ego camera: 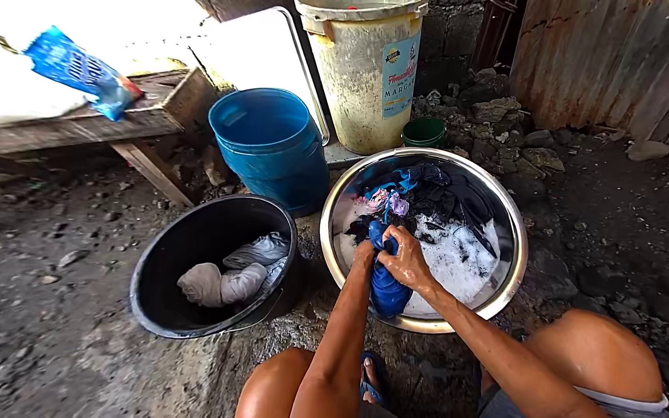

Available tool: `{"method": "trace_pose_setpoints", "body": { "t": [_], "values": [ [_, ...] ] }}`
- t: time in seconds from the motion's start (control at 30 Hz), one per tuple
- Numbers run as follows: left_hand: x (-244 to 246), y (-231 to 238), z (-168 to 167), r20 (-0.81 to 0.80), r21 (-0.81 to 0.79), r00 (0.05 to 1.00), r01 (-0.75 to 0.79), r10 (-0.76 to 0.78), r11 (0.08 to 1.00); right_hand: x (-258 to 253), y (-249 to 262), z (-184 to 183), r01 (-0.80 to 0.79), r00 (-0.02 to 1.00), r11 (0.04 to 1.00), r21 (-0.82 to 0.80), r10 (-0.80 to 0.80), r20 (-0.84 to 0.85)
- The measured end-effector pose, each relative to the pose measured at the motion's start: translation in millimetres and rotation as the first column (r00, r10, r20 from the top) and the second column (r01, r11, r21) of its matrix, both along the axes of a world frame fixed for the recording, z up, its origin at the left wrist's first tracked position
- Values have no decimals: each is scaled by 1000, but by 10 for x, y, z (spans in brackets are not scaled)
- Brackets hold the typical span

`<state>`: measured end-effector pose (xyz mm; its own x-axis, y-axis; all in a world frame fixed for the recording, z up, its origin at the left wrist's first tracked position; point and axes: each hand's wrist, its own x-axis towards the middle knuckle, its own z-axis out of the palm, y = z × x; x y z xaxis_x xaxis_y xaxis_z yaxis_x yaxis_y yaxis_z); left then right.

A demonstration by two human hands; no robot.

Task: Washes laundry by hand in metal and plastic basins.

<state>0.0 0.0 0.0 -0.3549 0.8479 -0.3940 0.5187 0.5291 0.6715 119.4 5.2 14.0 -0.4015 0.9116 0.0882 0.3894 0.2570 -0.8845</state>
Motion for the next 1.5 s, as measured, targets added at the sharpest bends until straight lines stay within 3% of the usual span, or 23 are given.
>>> {"method": "trace_pose_setpoints", "body": {
  "t": [0.07, 0.13, 0.2, 0.23, 0.27, 0.33, 0.37, 0.4, 0.5, 0.57, 0.63, 0.77, 0.87, 0.9, 0.97, 1.07, 1.13, 1.2, 1.27, 1.3, 1.37, 1.43, 1.5],
  "values": [
    [13, 114, 103, -113, -198, 981, 130, -155, 971, 116, 199, 9, 80, 987, 987, -143, -98, -124],
    [22, 114, 65, -65, -236, 979, 171, -191, 956, 239, 433, 55, 138, 907, 940, -313, -247, -342],
    [36, -23, -116, 270, -18, 942, 209, -197, 978, 353, 663, 187, 197, 762, 884, -424, -410, -501],
    [36, -74, -286, 550, 148, 782, 255, -294, 956, 406, 762, 243, 226, 690, 865, -447, -466, -553],
    [84, -51, -441, 749, 279, 515, 326, -418, 903, 457, 849, 282, 262, 631, 851, -455, -508, -586],
    [321, 74, -587, 873, 424, 75, 375, -483, 824, 561, 1001, 280, 335, 540, 826, -454, -563, -625],
    [428, 108, -628, 913, 397, -37, 314, -407, 862, 605, 1062, 248, 361, 490, 811, -460, -585, -646],
    [515, 115, -636, 944, 329, -75, 206, -320, 922, 637, 1114, 228, 387, 418, 781, -490, -622, -662],
    [722, 149, -476, 994, 104, -24, -157, -109, 982, 732, 1257, 263, 478, 165, 621, -621, -758, -631],
    [704, 230, -407, 999, 13, -48, -205, -23, 979, 821, 1343, 288, 563, 49, 519, -643, -798, -600],
    [619, 321, -322, 996, 15, -83, -200, -32, 980, 926, 1424, 252, 632, 3, 479, -610, -788, -616],
    [398, 487, -18, 996, 78, -16, -281, -86, 956, 1024, 1382, 208, 678, 14, 500, -538, -742, -670],
    [316, 493, 246, 964, 254, 27, -381, -264, 889, 971, 1311, 224, 684, 34, 517, -515, -728, -685],
    [302, 490, 348, 942, 327, 59, -383, -331, 864, 930, 1291, 238, 661, 25, 525, -536, -729, -684],
    [288, 460, 553, 862, 507, 217, -311, -459, 804, 843, 1267, 264, 591, -17, 543, -597, -732, -682],
    [278, 413, 813, 601, 708, 593, -85, -535, 702, 721, 1231, 341, 463, -67, 578, -672, -733, -677],
    [278, 385, 943, 226, 770, 879, 103, -420, 630, 677, 1197, 399, 372, -76, 621, -690, -720, -690],
    [211, 395, 989, -179, 804, 964, 257, -195, 536, 661, 1156, 429, 294, -63, 666, -686, -703, -709],
    [100, 405, 1031, -392, 811, 919, 361, -31, 460, 671, 1076, 480, 232, -6, 718, -656, -674, -739],
    [55, 408, 1054, -412, 817, 910, 385, -31, 429, 672, 1027, 521, 214, 35, 739, -639, -660, -751],
    [24, 398, 1105, -280, 875, 937, 338, -210, 345, 647, 907, 632, 192, 128, 765, -614, -640, -758],
    [107, 397, 1078, 22, 955, 927, 90, -374, 281, 584, 794, 741, 201, 189, 787, -583, -615, -765],
    [172, 405, 1015, 214, 957, 902, -118, -374, 265, 544, 701, 805, 235, 246, 835, -497, -546, -801]
  ]
}}
